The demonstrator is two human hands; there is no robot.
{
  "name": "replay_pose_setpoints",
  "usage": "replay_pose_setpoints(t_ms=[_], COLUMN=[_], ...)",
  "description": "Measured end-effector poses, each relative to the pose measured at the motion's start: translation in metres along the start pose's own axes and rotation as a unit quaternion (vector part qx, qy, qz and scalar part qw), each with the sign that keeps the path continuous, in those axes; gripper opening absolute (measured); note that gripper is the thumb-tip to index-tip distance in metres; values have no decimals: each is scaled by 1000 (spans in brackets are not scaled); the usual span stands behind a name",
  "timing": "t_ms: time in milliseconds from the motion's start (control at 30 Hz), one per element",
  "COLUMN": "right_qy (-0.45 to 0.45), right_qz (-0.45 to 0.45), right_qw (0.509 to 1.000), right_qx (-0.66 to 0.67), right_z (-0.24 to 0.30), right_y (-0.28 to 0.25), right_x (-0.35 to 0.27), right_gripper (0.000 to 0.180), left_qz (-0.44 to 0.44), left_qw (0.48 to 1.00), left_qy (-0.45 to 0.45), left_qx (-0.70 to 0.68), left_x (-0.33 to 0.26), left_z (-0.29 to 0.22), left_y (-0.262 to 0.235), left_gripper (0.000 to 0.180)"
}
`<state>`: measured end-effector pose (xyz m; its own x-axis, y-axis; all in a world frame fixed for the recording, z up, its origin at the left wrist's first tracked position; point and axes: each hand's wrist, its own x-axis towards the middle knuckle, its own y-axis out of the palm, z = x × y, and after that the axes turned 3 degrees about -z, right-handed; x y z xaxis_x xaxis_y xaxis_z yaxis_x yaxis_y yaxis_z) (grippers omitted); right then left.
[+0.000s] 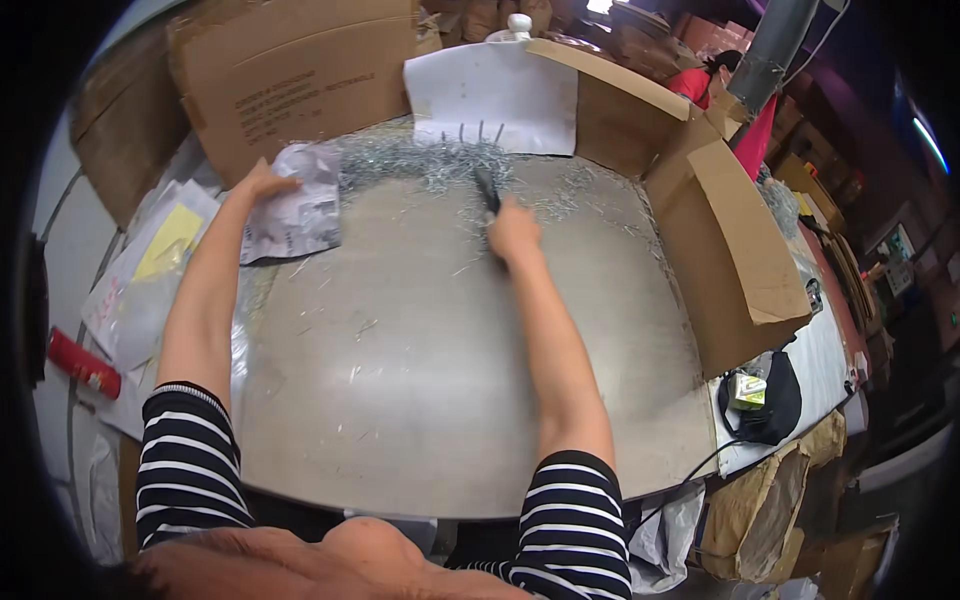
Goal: Packing small metal components into plastic bags and bubble wrap at a workstation.
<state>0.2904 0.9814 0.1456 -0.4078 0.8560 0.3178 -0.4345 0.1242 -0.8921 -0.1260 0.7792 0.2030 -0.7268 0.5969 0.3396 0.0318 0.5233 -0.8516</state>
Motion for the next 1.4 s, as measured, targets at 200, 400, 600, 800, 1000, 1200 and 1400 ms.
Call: replay_pose_setpoints(t_ms=[200,400,600,800,1000,1200,1400], right_qy=[-107,-64,-58,-50,-103,100,150], right_qz=[4,-43,78,119,113,249,227], right_qw=[990,996,995,987,981,898,867], right_qx=[-95,-35,-10,95,123,347,418], right_z=[-69,-161,-120,-98,-138,-133,-109], right_y=[-23,-81,-146,-204,-199,-230,-234], right_x=[16,-6,-135,-249,-291,-315,-352], right_gripper=[46,31,36,49,57,68,66], left_qz=[46,93,135,150,154,47,104], left_qw=[994,986,976,970,959,987,984], left_qy=[29,85,131,138,155,152,145], left_qx=[-90,-112,-112,-133,-179,-2,-27], left_x=[-13,-60,-165,-264,-315,-337,-340], left_z=[-67,-149,-158,-129,-95,-97,-114], left_y=[50,70,2,-60,-77,-78,-75], left_gripper=[87,71,64,70,76,88,79])
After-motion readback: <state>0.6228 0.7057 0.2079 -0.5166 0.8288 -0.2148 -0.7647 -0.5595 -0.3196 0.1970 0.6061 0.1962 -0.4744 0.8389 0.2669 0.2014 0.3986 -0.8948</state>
